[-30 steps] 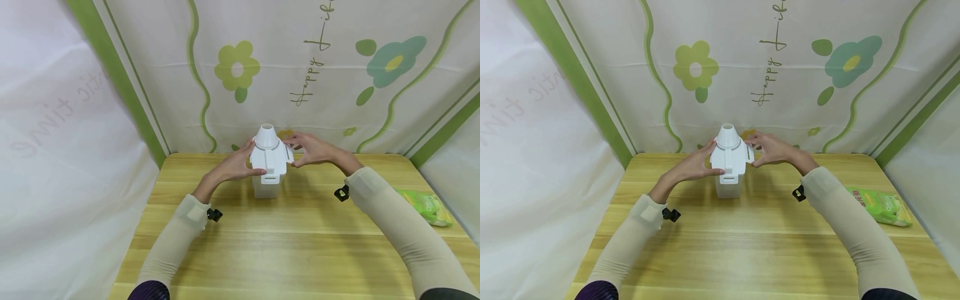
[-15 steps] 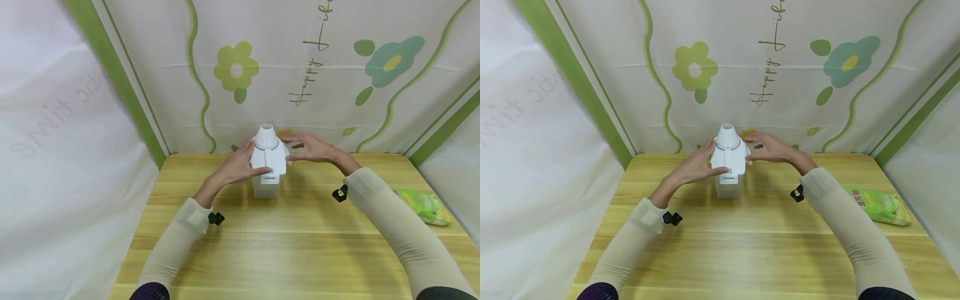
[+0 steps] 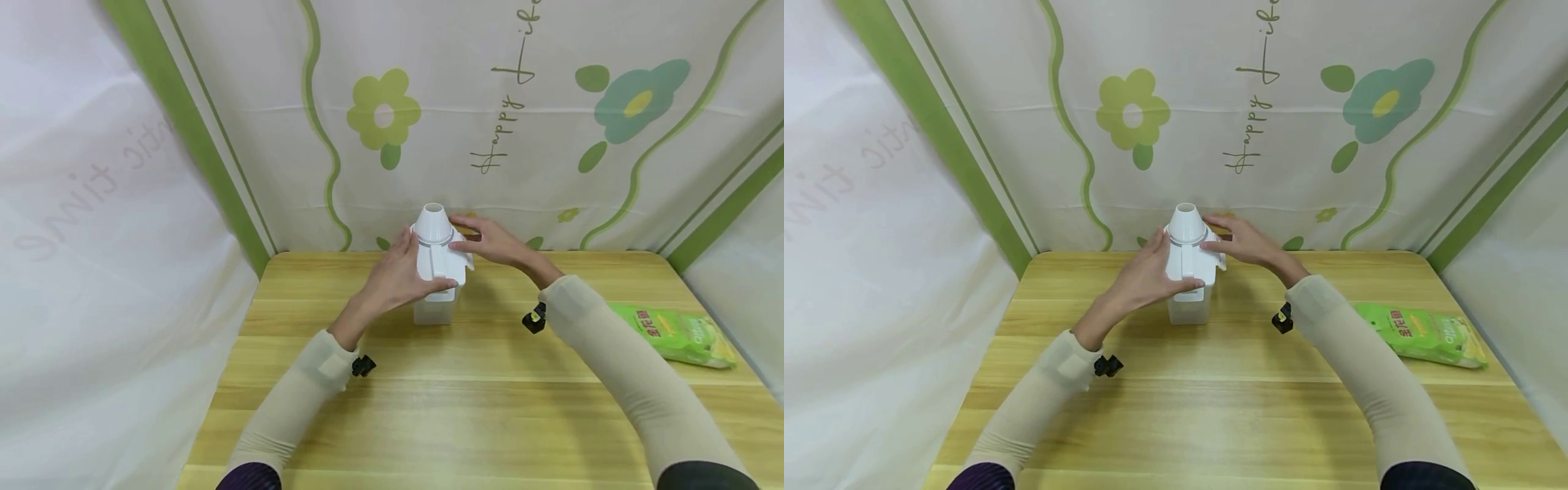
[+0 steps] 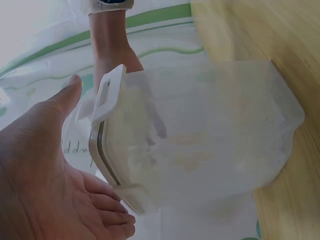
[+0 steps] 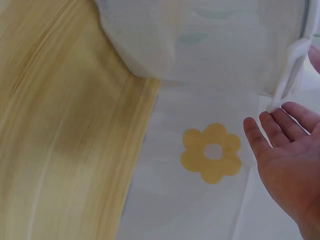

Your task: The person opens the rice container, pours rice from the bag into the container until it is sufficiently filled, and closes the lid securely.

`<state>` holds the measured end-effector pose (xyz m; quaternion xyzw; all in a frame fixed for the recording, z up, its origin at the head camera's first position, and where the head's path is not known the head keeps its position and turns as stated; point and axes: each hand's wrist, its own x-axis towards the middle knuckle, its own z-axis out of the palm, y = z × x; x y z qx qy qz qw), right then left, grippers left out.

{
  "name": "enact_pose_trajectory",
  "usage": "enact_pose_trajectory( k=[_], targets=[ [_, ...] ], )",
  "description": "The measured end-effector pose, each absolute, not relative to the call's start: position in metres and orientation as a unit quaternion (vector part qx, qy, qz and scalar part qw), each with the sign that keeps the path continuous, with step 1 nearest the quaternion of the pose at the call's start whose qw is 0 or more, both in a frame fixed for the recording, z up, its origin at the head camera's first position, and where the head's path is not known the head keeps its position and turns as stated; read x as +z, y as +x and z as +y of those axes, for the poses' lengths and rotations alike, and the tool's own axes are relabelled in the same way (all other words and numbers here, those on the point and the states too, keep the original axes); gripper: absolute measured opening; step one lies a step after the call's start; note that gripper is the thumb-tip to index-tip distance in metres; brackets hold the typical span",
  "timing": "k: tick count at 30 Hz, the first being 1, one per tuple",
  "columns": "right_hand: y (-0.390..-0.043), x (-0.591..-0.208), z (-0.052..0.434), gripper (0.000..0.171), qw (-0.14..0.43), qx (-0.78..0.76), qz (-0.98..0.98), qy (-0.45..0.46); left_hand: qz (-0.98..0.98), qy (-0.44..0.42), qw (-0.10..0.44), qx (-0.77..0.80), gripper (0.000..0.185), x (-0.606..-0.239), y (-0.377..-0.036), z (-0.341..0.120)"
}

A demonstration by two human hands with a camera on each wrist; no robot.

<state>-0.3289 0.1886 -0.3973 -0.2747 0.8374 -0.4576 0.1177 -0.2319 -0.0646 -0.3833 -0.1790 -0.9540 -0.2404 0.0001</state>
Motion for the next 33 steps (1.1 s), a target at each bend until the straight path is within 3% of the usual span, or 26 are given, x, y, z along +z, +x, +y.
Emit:
enact_pose_trajectory(
  k=[16,33],
  targets=[
    [-0.335,-0.415,0.186,0.072,0.116,-0.482,0.824,-0.276,-0.962,-0.159,0.01,-0.222,0.127,-0.392,-0.233,-0.058],
    [-0.312,-0.412,0.177,0.074,0.091,-0.509,0.822,-0.24,-0.94,-0.2,-0.02,-0.274,0.123,-0.391,-0.242,-0.079]
  ],
)
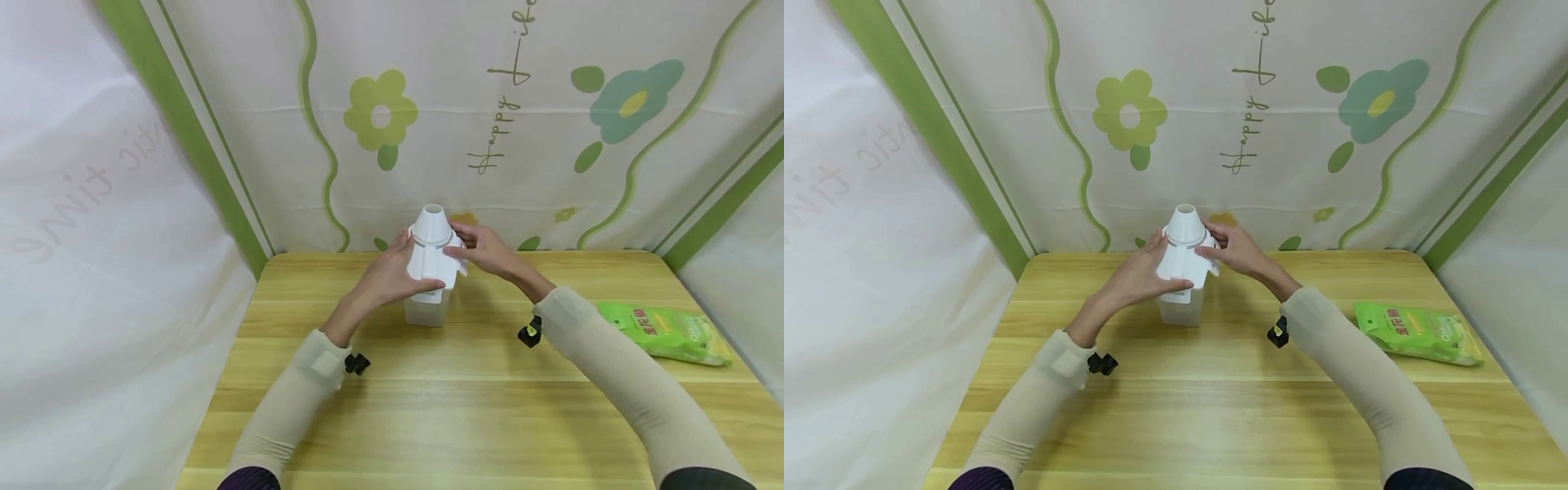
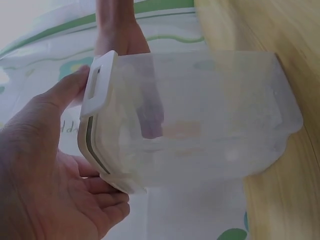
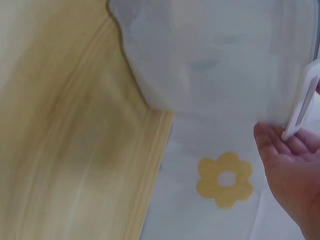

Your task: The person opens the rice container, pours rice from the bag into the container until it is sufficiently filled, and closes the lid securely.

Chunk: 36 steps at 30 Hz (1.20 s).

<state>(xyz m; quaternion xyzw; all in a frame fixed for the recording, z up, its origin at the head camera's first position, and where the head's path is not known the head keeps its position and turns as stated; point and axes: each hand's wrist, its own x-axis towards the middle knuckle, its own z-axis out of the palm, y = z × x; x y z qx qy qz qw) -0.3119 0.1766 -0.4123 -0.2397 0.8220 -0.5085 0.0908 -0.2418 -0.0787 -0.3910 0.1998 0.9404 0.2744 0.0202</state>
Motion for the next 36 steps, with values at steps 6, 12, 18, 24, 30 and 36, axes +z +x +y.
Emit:
enact_pose_trajectory(
  k=[6,12,18,24,30,36],
  targets=[
    [-0.297,-0.414,0.169,0.071,0.057,-0.523,0.823,-0.215,0.925,0.22,0.01,0.31,0.114,-0.393,-0.245,-0.092],
    [-0.281,-0.415,0.167,0.077,0.019,-0.511,0.84,-0.183,0.913,0.225,0.02,0.339,0.109,-0.394,-0.249,-0.105],
    [-0.266,-0.417,0.16,0.078,-0.042,-0.5,0.851,-0.155,0.902,0.226,0.012,0.368,0.092,-0.395,-0.255,-0.117],
    [-0.252,-0.42,0.154,0.078,-0.079,-0.498,0.852,-0.139,0.879,0.24,0.006,0.413,0.079,-0.398,-0.26,-0.127],
    [-0.237,-0.421,0.15,0.087,-0.085,-0.509,0.847,-0.126,0.854,0.241,0.015,0.461,0.069,-0.401,-0.265,-0.137],
    [-0.229,-0.415,0.157,0.081,-0.078,-0.508,0.849,-0.121,0.846,0.236,0.019,0.477,0.065,-0.401,-0.269,-0.141]
  ],
)
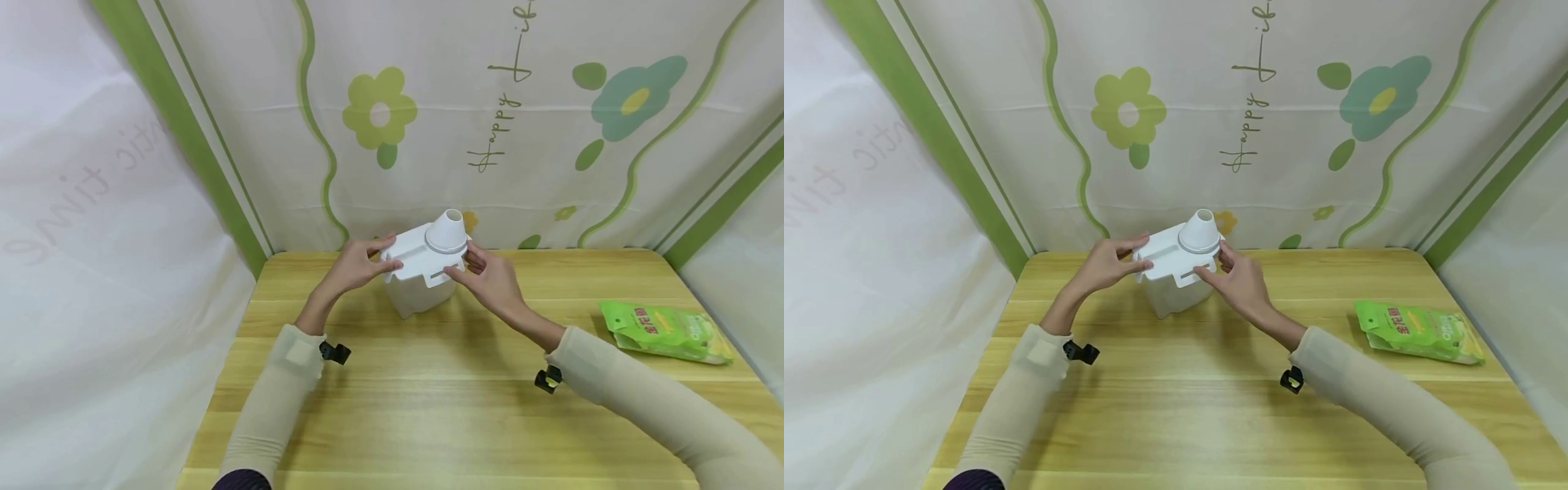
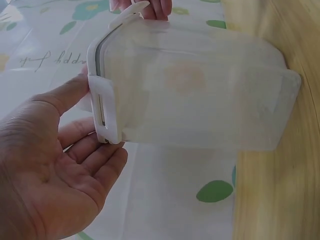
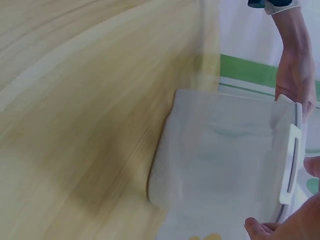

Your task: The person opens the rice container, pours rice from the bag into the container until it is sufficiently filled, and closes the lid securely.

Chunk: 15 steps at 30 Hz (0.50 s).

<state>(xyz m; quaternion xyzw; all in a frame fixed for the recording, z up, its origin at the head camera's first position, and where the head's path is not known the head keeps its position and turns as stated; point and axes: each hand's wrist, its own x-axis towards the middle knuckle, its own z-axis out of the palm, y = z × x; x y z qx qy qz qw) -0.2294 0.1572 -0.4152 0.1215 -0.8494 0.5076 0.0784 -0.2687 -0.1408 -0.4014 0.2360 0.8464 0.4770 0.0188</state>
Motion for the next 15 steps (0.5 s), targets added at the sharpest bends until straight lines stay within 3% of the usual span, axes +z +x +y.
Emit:
enact_pose_trajectory(
  k=[6,15],
  targets=[
    [-0.245,-0.411,0.179,0.083,0.053,0.493,-0.861,0.109,0.887,0.237,-0.019,0.395,0.081,-0.395,-0.262,-0.135],
    [-0.285,-0.415,0.201,0.085,-0.058,0.537,-0.821,0.184,0.91,0.218,-0.051,0.349,0.109,-0.388,-0.249,-0.12]
  ],
)
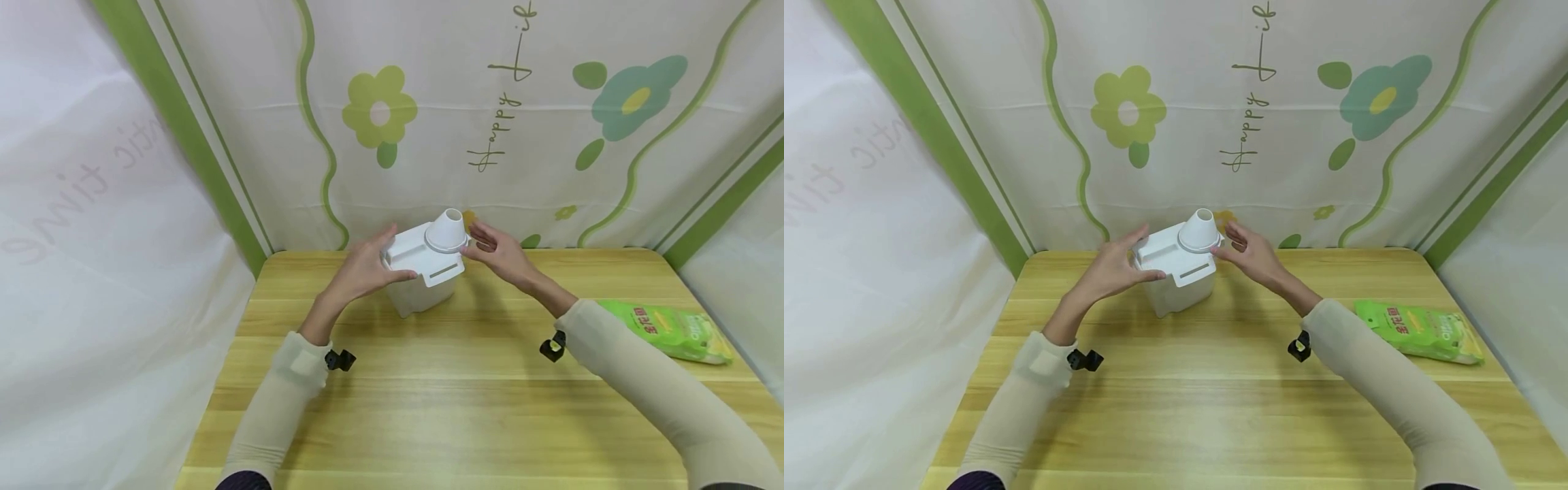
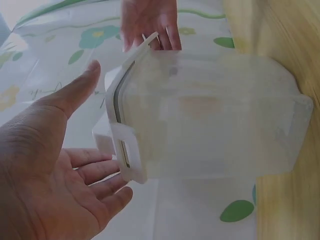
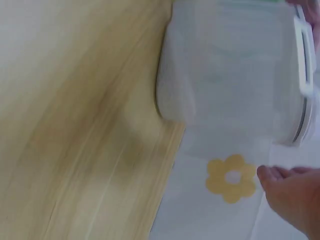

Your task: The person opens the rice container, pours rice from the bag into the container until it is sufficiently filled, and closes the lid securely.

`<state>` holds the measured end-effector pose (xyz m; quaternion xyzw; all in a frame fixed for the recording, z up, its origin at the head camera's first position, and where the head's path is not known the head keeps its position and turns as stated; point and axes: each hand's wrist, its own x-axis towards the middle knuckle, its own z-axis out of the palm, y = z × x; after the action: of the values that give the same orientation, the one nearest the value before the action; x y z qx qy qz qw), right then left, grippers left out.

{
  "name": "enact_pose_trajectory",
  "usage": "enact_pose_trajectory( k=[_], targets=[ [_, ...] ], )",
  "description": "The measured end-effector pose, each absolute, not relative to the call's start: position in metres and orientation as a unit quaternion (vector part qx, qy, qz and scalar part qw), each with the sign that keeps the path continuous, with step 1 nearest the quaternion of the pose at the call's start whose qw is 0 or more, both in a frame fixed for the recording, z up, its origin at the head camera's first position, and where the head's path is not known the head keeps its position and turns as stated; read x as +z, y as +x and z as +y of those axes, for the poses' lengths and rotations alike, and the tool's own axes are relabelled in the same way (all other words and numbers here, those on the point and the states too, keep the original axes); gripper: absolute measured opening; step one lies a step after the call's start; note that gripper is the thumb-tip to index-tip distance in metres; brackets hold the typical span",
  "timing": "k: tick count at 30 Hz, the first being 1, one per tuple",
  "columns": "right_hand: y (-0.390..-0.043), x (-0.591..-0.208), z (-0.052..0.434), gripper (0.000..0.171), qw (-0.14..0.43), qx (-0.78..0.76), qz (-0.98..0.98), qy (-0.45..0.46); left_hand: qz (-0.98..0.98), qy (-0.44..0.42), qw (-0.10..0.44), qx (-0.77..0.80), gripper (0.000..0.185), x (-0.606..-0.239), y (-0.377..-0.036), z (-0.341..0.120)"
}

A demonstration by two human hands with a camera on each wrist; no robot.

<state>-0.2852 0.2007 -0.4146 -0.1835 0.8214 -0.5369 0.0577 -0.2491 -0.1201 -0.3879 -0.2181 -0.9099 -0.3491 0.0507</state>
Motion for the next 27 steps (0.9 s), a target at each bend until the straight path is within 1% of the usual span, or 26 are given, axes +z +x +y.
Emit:
enact_pose_trajectory(
  k=[8,14,22,27],
  targets=[
    [-0.302,-0.424,0.204,0.077,0.098,-0.555,0.799,-0.209,-0.922,-0.204,0.044,-0.328,0.108,-0.388,-0.245,-0.114],
    [-0.305,-0.426,0.202,0.078,0.114,-0.563,0.79,-0.214,-0.924,-0.199,0.04,-0.324,0.105,-0.388,-0.245,-0.114],
    [-0.298,-0.425,0.197,0.076,0.099,-0.565,0.792,-0.21,-0.925,-0.179,0.029,-0.335,0.106,-0.392,-0.249,-0.119],
    [-0.289,-0.425,0.196,0.075,0.076,-0.554,0.804,-0.201,-0.923,-0.191,0.03,-0.334,0.102,-0.392,-0.252,-0.123]
  ],
)
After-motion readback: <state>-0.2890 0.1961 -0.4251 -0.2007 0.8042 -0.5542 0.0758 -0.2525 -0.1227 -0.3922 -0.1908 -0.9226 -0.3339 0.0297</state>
